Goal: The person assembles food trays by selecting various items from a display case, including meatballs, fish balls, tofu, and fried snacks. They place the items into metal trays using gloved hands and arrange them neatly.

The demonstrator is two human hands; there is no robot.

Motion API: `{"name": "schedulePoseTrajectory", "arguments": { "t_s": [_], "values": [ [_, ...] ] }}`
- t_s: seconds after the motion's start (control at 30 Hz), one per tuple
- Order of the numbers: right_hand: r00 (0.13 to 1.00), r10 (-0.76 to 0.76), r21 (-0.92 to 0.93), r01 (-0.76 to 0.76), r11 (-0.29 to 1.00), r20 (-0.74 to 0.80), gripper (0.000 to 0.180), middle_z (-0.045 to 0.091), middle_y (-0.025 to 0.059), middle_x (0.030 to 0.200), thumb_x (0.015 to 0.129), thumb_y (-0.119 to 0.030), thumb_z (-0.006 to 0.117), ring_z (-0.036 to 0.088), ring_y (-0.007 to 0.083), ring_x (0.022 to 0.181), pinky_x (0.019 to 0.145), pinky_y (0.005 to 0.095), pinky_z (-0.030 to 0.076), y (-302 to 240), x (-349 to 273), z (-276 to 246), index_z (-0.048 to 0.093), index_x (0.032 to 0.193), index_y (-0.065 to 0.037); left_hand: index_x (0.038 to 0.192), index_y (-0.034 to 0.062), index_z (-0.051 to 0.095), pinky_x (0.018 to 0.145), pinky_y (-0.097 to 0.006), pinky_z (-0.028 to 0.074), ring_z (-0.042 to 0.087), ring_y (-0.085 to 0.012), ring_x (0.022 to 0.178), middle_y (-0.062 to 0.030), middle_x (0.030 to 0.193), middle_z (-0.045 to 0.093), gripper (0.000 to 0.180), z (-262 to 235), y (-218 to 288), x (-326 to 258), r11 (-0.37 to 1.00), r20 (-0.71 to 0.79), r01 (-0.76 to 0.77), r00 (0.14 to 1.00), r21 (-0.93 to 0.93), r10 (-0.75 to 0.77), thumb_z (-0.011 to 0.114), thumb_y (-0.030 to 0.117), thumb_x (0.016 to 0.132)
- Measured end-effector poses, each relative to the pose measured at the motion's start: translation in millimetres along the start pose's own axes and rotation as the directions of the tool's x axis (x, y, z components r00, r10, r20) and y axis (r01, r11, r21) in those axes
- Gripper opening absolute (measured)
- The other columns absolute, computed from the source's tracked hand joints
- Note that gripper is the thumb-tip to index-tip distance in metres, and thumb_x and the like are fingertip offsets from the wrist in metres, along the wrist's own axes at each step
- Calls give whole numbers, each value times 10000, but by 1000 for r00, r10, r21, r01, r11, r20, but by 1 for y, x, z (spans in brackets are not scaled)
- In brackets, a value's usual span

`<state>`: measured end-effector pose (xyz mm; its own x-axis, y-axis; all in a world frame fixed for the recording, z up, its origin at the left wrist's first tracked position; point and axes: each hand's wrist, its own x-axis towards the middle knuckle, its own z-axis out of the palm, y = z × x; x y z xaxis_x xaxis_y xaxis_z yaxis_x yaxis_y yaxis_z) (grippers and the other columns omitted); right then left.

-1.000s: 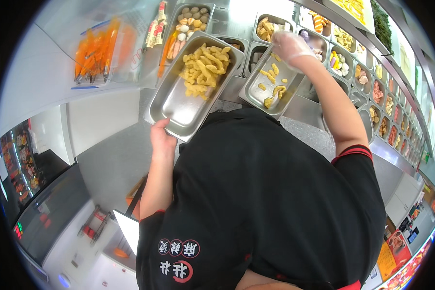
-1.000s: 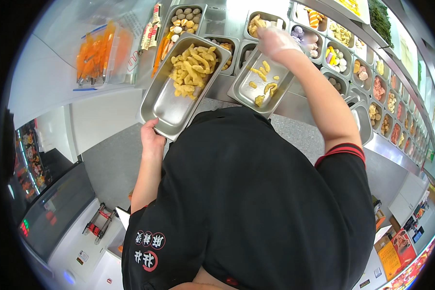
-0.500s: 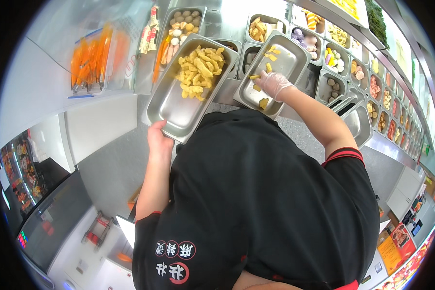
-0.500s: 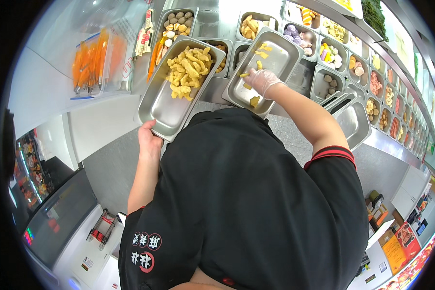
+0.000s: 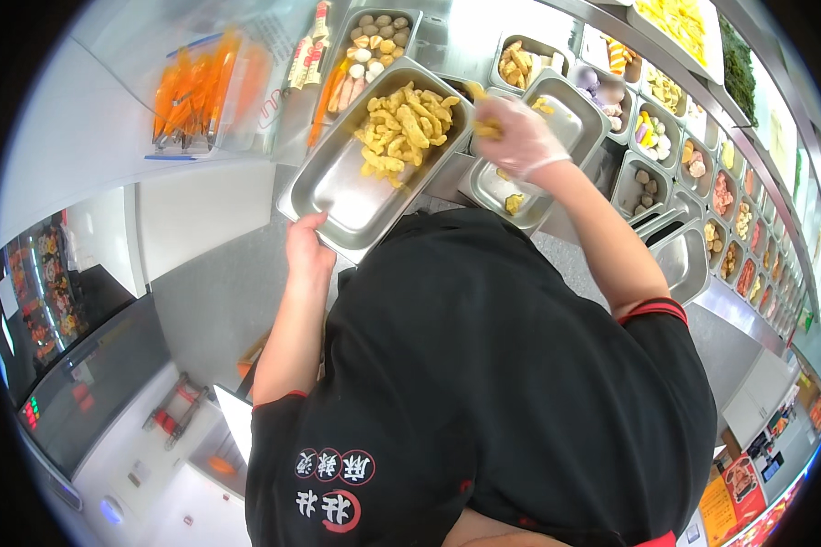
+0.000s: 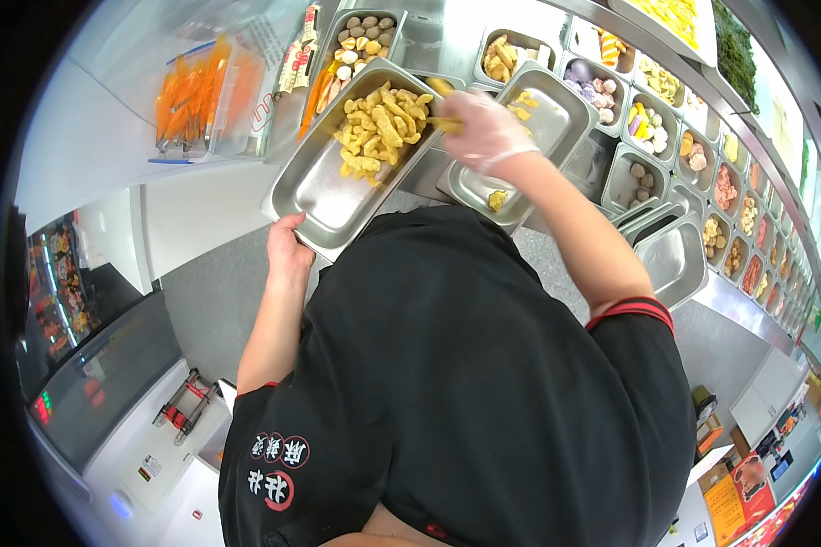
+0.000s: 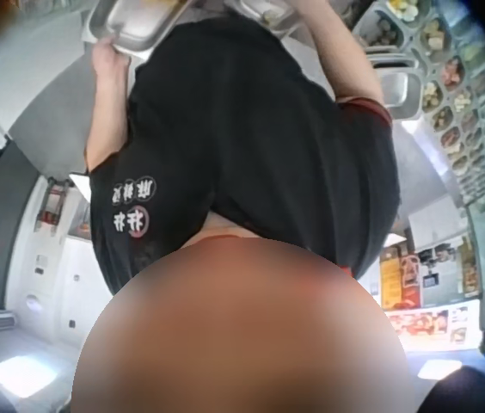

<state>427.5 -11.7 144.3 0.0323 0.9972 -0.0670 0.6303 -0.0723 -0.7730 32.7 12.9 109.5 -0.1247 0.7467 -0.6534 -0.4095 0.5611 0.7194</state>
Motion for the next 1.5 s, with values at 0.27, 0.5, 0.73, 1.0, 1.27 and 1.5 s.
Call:
{"name": "schedulePoseTrajectory", "arguments": {
  "t_s": [0.27, 0.5, 0.73, 1.0, 1.27, 1.5],
  "values": [
    [979, -173, -46, 169, 985, -106, 364, 656, 175, 1161, 925, -221, 679, 647, 374, 1097, 988, 436, 519, -45, 31, 5, 660, 1256, -70, 1370, 4, 490, 1053, -551, 539, 618, -371, 1238, -183, 1333, 589, 535, 2, 8, 13, 999, -31, 36, 999, -22, -37, 516, -125, 852],
    [853, 66, -598, 305, 741, 518, 158, 691, 176, 1060, 924, -94, 610, 729, 333, 1016, 836, 441, 605, 60, -50, 24, 695, 1055, -70, 1353, -45, 556, 1065, -518, 537, 638, -358, 1211, -190, 1296, 636, 486, -9, 18, 1, 999, -44, 24, 999, -47, -26, 499, -87, 873],
    [831, 133, -573, 247, 782, 540, 185, 745, 174, 1063, 891, -67, 622, 740, 331, 1017, 853, 438, 593, 90, -58, 70, 721, 1048, -64, 1383, -36, 526, 1056, -531, 537, 631, -362, 1223, -188, 1315, 624, 518, -18, 21, 8, 996, -39, 89, 995, -32, -90, 507, -89, 868],
    [999, 36, 101, -40, 994, 39, 438, 726, 195, 1061, 893, -347, 785, 710, 350, 956, 858, 425, 558, -32, -23, 12, 658, 1185, -46, 1323, -63, 563, 1099, -549, 505, 628, -375, 1234, -208, 1312, 634, 434, -13, 12, 15, 995, 24, 77, 997, 64, -79, 528, 2, 895],
    [916, 318, 208, -271, 940, -246, 263, 712, 142, 888, 967, -305, 708, 680, 271, 806, 807, 407, 550, 7, 22, 21, 691, 1017, -47, 1344, -68, 548, 1067, -498, 532, 646, -360, 1200, -199, 1288, 637, 469, 2, 7, 8, 993, 33, 116, 993, -15, -115, 503, -73, 877],
    [934, 340, -479, -351, 805, -113, 242, 703, 236, 1187, 951, -188, 575, 675, 381, 1141, 983, 473, 524, 166, 5, 47, 682, 1120, -51, 1342, -74, 539, 1078, -510, 519, 632, -369, 1214, -207, 1298, 623, 460, -4, 0, 1, 985, -45, 153, 987, -78, -157, 493, -57, 885]
  ]
}}
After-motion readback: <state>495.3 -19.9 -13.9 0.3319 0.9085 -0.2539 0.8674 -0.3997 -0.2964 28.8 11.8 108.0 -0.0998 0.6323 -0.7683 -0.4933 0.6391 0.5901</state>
